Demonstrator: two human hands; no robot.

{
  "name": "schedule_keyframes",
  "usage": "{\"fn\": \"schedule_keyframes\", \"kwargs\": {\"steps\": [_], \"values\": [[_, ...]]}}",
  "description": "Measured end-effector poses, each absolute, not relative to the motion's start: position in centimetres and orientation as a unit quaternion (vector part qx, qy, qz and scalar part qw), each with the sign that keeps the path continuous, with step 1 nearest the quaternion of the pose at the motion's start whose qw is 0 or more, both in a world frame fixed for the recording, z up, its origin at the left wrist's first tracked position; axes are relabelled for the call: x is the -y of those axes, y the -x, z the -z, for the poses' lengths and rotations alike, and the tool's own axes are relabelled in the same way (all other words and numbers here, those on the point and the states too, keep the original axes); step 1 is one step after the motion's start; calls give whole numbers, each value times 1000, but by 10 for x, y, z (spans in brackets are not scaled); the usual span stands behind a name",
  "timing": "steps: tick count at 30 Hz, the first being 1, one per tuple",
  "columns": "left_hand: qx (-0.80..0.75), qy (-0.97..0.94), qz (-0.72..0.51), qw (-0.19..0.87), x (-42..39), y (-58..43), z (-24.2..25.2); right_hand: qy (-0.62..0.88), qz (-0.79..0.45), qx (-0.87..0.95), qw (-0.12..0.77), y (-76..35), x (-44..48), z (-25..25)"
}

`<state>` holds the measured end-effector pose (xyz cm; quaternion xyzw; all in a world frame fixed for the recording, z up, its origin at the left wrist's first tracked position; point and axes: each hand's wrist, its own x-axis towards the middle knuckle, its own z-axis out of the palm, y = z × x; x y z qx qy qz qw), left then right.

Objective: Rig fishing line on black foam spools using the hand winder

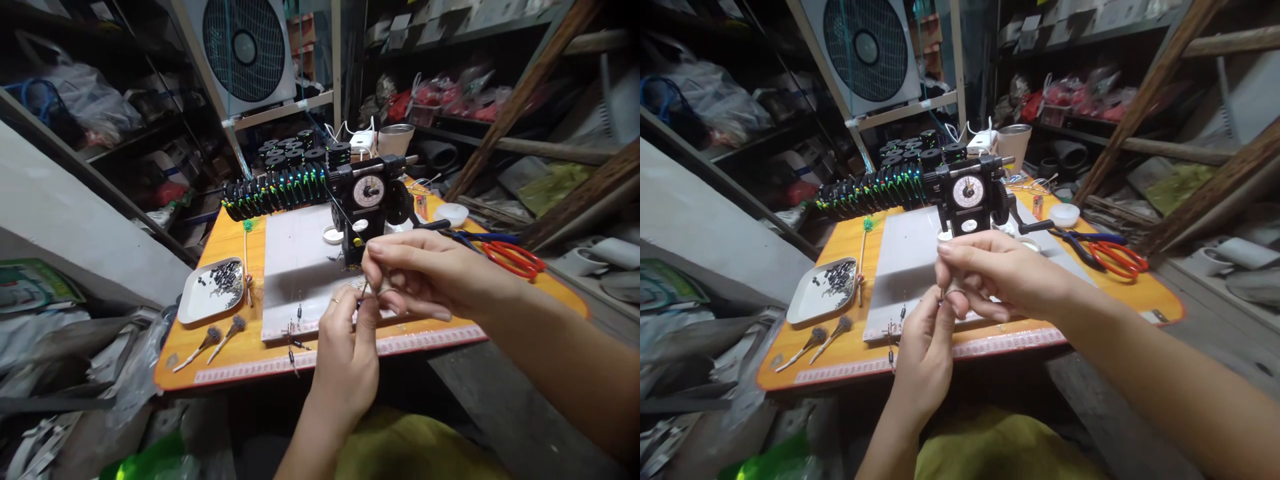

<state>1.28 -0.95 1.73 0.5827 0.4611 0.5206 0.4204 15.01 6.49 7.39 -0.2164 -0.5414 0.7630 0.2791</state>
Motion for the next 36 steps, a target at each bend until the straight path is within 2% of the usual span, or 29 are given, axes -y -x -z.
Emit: {"fn": "schedule_keyframes", "kwargs": {"steps": [2,6,10,19,30,34,36], "values": [[-430,-552,-518,492,16,-16,-12,217,-790,503,275,-147,-65,-64],[-229,-350,-540,730,31,-20,9,232,-813,472,251,-142,-65,-45],[-168,-232,-499,818,49,-18,27,248,-813,464,252,-142,-67,-35],[-140,-142,-447,872,78,-14,46,267,-803,464,262,-144,-71,-32],[-139,-123,-442,877,89,-12,55,267,-803,466,256,-144,-71,-29],[-143,-148,-458,865,89,-11,52,266,-799,473,259,-144,-71,-30],[-196,-235,-482,821,85,-6,41,260,-792,486,263,-143,-70,-34]]}}
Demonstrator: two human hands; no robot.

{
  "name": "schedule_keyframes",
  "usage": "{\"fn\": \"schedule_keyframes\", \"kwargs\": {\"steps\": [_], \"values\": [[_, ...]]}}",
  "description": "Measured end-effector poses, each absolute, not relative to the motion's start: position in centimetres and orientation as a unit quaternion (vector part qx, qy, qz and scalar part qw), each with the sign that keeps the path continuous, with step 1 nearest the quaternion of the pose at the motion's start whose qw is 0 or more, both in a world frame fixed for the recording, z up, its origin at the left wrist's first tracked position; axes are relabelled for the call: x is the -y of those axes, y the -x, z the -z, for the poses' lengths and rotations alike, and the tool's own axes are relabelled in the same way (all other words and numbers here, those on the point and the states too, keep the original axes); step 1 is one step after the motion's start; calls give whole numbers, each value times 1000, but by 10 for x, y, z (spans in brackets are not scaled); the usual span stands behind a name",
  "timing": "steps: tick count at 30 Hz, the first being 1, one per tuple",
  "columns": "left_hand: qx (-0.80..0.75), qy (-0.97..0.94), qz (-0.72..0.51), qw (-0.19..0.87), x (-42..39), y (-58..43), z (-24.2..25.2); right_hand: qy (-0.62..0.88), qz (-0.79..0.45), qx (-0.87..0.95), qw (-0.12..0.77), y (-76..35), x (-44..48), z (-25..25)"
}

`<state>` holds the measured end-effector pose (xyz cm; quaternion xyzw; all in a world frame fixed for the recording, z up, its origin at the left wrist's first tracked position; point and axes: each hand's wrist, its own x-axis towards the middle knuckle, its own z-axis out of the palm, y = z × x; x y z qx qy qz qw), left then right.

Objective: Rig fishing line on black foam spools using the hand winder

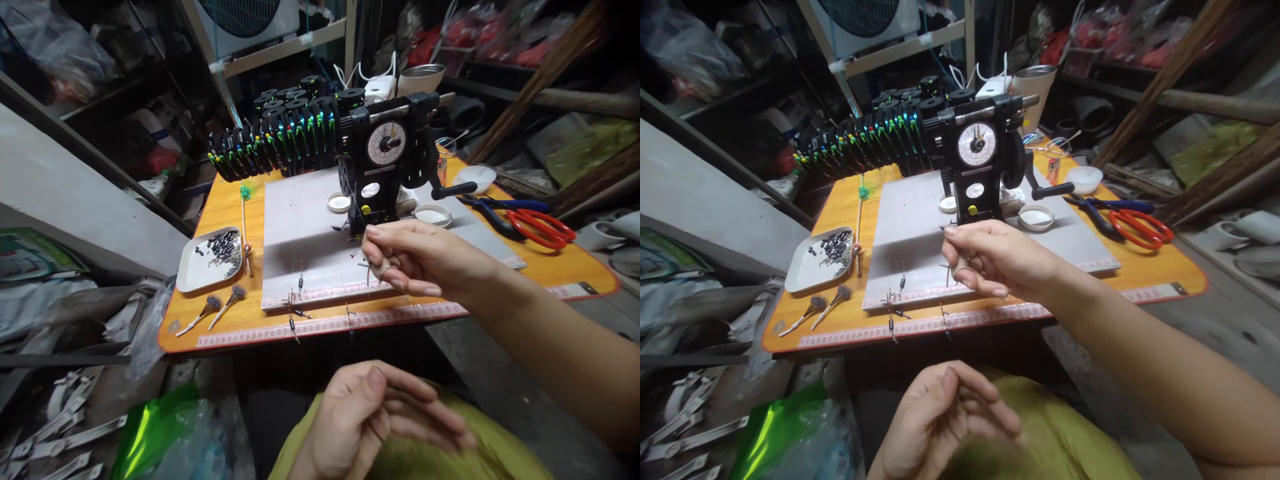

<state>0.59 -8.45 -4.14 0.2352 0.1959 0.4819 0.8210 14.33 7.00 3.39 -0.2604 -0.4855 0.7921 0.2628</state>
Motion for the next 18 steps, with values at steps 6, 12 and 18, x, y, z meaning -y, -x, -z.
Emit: {"fn": "schedule_keyframes", "kwargs": {"steps": [6,12,18], "values": [[-334,-495,-471,649,49,8,5,235,-743,569,262,-143,-67,-50],[-350,-456,-534,620,14,2,-3,244,-717,602,253,-145,-72,-51],[-371,-499,-515,590,2,7,-11,249,-724,600,231,-147,-74,-51]]}}
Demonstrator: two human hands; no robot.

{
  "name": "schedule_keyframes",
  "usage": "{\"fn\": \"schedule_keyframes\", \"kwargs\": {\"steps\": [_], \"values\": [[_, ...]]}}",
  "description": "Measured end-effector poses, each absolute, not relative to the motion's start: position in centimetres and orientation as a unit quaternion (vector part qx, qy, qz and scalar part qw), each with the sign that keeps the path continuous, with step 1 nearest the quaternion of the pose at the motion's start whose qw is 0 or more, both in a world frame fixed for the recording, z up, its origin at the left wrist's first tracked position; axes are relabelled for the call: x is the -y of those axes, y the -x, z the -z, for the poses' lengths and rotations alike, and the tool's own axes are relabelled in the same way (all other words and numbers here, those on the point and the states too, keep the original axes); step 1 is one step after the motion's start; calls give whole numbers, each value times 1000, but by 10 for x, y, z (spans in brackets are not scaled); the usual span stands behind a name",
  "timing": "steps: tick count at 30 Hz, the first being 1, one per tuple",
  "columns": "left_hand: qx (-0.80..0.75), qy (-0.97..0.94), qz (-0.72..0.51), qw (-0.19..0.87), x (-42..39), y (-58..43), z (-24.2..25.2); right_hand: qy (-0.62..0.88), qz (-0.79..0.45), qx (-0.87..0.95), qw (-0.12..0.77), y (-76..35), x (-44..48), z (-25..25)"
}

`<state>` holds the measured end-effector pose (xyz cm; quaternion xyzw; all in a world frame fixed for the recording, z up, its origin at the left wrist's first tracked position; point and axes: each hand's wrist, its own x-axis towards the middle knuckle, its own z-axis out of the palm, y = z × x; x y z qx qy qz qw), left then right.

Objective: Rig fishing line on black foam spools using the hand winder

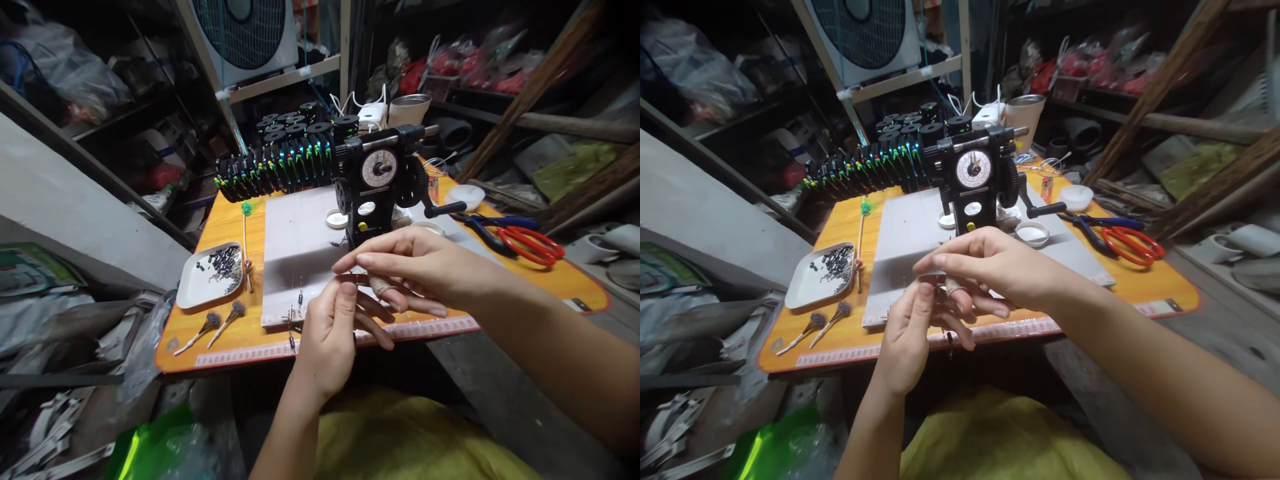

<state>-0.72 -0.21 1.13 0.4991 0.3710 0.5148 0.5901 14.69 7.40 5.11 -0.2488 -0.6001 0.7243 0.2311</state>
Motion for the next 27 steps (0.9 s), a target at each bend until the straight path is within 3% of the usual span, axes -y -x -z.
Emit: {"fn": "schedule_keyframes", "kwargs": {"steps": [5,11,16,27], "values": [[-389,-498,-517,578,2,4,-8,237,-791,520,220,-142,-72,-52],[-309,-375,-584,650,24,-14,14,224,-877,357,231,-129,-70,-46],[-247,-295,-576,721,49,-24,35,240,-863,360,262,-127,-73,-47],[-171,-173,-584,774,74,-28,51,251,-854,377,257,-126,-76,-39]]}}
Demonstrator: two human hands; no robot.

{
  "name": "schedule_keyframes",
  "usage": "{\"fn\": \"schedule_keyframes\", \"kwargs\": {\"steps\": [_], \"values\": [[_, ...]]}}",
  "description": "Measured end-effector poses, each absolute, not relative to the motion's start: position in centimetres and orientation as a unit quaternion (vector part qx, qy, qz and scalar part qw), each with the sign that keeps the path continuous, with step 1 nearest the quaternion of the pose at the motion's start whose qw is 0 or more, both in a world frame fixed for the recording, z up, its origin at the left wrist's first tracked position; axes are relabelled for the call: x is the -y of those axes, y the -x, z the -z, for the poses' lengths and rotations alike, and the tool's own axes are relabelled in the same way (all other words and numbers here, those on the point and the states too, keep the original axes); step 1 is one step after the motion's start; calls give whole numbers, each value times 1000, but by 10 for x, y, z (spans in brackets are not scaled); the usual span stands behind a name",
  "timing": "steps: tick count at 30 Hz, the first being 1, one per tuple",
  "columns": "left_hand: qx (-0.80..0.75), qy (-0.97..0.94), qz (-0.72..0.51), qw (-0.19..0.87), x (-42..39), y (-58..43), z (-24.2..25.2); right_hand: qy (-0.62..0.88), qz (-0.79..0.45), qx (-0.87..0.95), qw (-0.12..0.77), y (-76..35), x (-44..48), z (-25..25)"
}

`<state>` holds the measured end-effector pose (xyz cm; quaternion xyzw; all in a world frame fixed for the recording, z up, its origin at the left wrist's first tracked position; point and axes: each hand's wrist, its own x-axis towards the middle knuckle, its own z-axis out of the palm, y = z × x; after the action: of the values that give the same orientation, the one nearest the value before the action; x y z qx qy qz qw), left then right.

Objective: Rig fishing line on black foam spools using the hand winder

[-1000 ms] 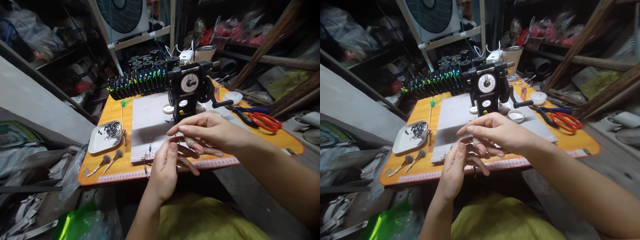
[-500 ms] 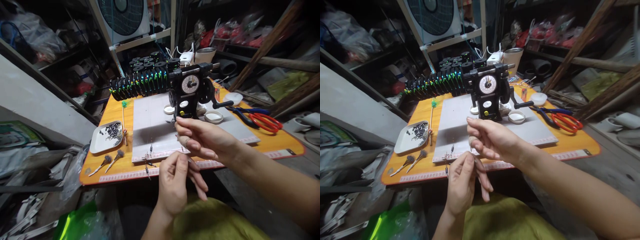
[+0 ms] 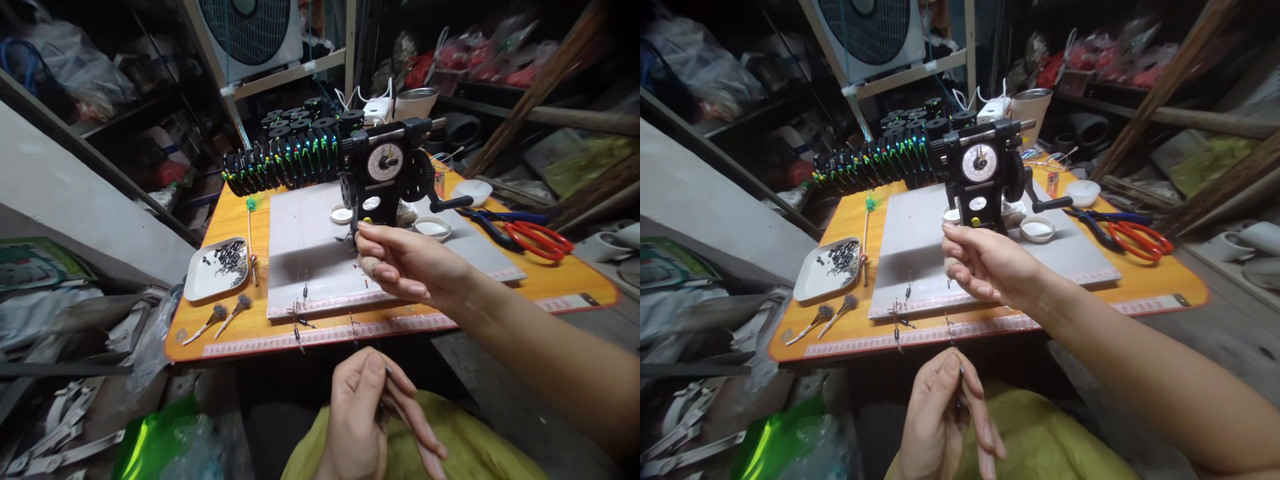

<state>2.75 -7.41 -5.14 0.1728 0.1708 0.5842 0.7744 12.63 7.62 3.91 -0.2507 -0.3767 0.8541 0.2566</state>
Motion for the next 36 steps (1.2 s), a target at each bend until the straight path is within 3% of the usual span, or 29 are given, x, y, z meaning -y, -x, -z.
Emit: {"fn": "schedule_keyframes", "kwargs": {"steps": [15,23,36], "values": [[-54,-108,-657,745,95,-46,71,252,-845,397,254,-128,-76,-39],[-68,-121,-613,778,96,-37,64,246,-846,398,254,-129,-75,-39],[-51,-103,-646,754,100,-45,72,247,-849,385,266,-132,-79,-38]]}}
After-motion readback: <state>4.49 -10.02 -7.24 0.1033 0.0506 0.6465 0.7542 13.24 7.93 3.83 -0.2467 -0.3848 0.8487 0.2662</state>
